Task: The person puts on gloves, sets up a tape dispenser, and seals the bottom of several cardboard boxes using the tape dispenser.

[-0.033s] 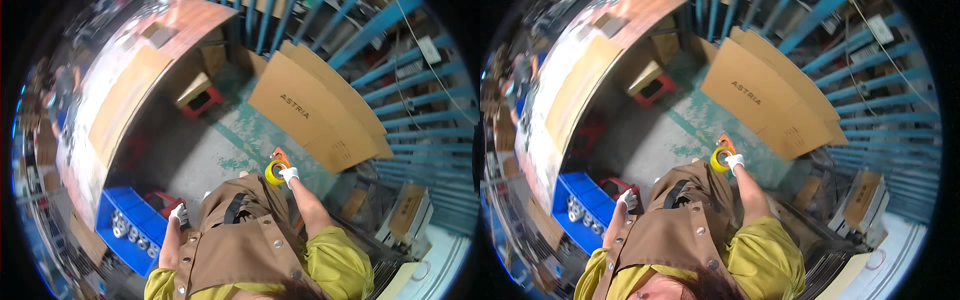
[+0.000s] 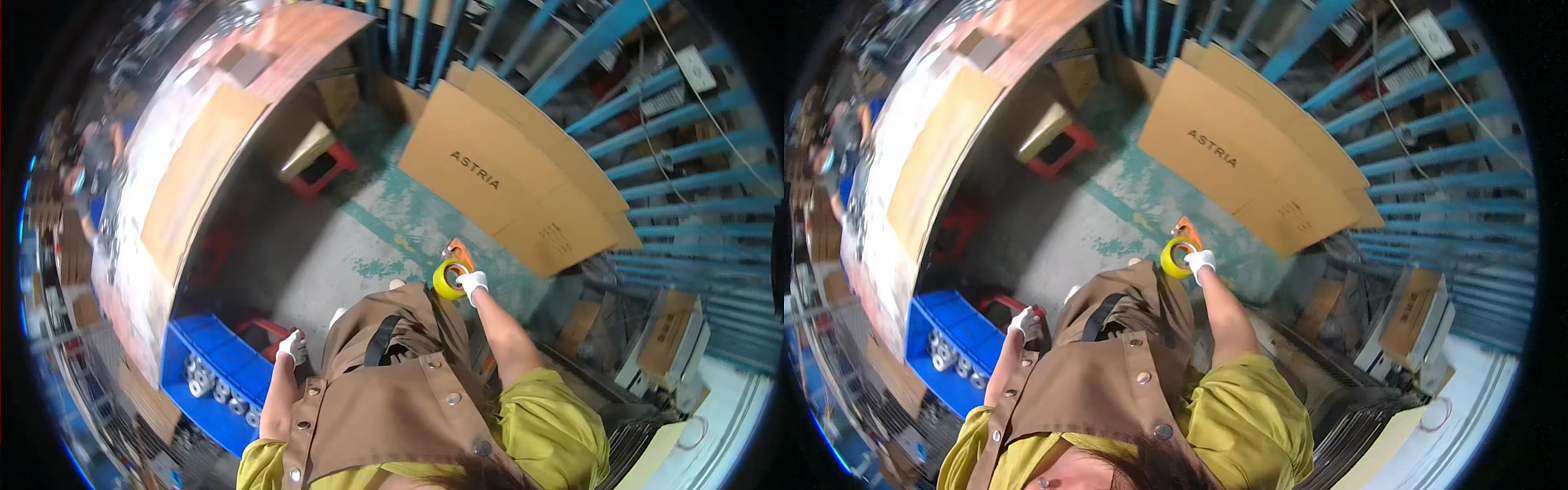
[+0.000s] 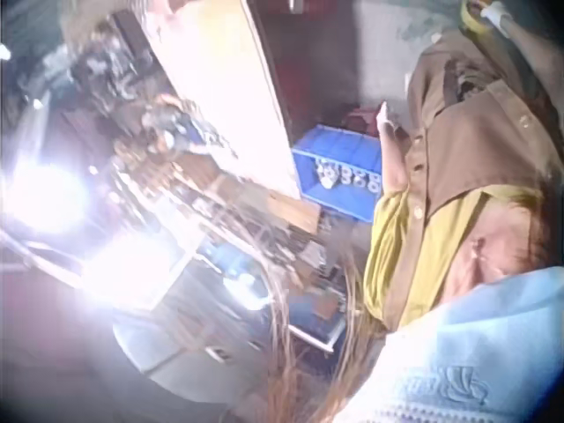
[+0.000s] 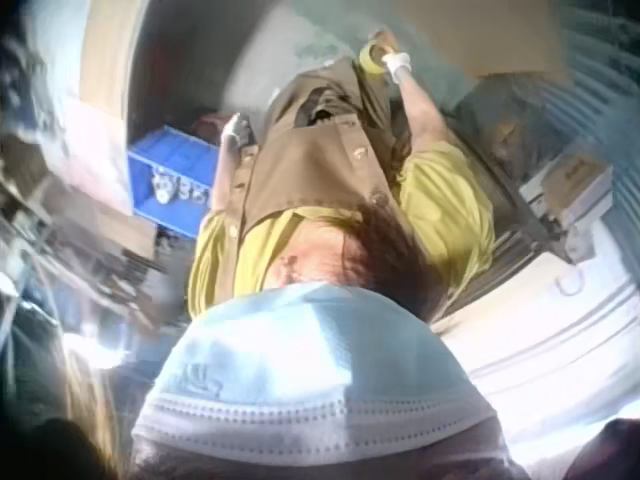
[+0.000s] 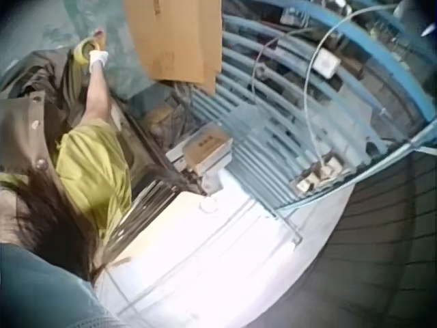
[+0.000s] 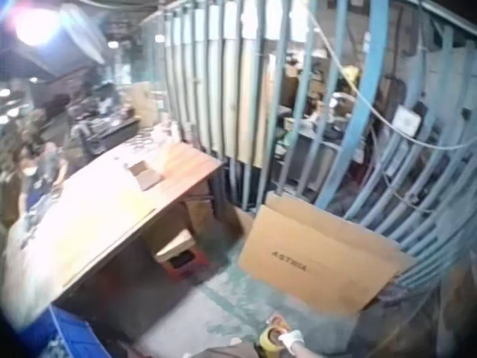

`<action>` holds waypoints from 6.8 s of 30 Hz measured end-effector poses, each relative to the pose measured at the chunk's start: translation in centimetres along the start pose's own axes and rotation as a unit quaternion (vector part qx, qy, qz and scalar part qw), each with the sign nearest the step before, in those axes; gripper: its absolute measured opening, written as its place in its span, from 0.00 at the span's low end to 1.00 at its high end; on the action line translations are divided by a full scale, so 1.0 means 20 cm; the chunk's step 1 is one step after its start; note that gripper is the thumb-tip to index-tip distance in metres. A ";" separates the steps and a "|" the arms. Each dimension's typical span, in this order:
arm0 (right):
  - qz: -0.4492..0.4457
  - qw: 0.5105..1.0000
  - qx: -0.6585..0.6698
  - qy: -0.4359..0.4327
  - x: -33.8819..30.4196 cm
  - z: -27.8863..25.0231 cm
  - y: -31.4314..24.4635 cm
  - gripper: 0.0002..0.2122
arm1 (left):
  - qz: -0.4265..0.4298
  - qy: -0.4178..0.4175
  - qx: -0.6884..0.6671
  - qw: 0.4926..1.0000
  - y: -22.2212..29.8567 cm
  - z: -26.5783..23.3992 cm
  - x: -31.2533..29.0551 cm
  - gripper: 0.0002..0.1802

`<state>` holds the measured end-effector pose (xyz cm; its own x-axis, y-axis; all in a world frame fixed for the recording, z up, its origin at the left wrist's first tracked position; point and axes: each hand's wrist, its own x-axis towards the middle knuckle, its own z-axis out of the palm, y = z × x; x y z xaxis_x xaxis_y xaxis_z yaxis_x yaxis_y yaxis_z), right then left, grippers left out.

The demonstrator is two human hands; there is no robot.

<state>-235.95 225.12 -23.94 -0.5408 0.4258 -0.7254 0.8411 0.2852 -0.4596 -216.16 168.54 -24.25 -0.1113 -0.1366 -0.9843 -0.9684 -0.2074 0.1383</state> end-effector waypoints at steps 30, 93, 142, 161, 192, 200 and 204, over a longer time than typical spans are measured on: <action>-0.339 0.857 -0.386 0.045 2.04 -0.39 -2.06 0.28 | 0.081 0.229 -0.050 0.969 1.15 0.88 0.12 0.27; -0.448 0.863 -0.166 -0.167 -0.75 -0.93 -2.46 0.11 | 0.462 -0.052 -0.318 0.826 2.29 -0.37 0.18 0.50; -0.382 0.855 -0.340 0.085 0.29 0.47 -0.21 0.18 | 0.040 0.412 0.240 0.878 1.23 0.92 0.23 0.76; 0.032 0.986 0.024 -0.161 0.46 0.75 -0.46 0.15 | 0.178 0.108 -0.044 0.977 0.81 0.68 0.68 0.32; -0.343 0.931 0.029 -0.121 0.99 0.57 -0.50 0.20 | 0.294 0.193 0.227 0.908 0.52 -0.79 0.75 0.29; -0.393 0.912 -0.100 -0.057 0.45 1.18 -0.36 0.36 | 0.268 0.270 0.425 0.821 0.62 -0.45 0.80 0.45; -0.330 0.833 -0.441 -0.059 0.26 1.83 -0.40 0.20 | 0.167 0.293 0.340 0.878 0.81 0.01 0.82 0.48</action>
<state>-245.12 193.63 -42.72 -0.8330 -0.1465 -0.5335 -0.0024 0.9652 -0.2614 -233.78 163.19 -38.23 -0.4733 -0.5965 -0.6482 -0.8350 0.5383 0.1144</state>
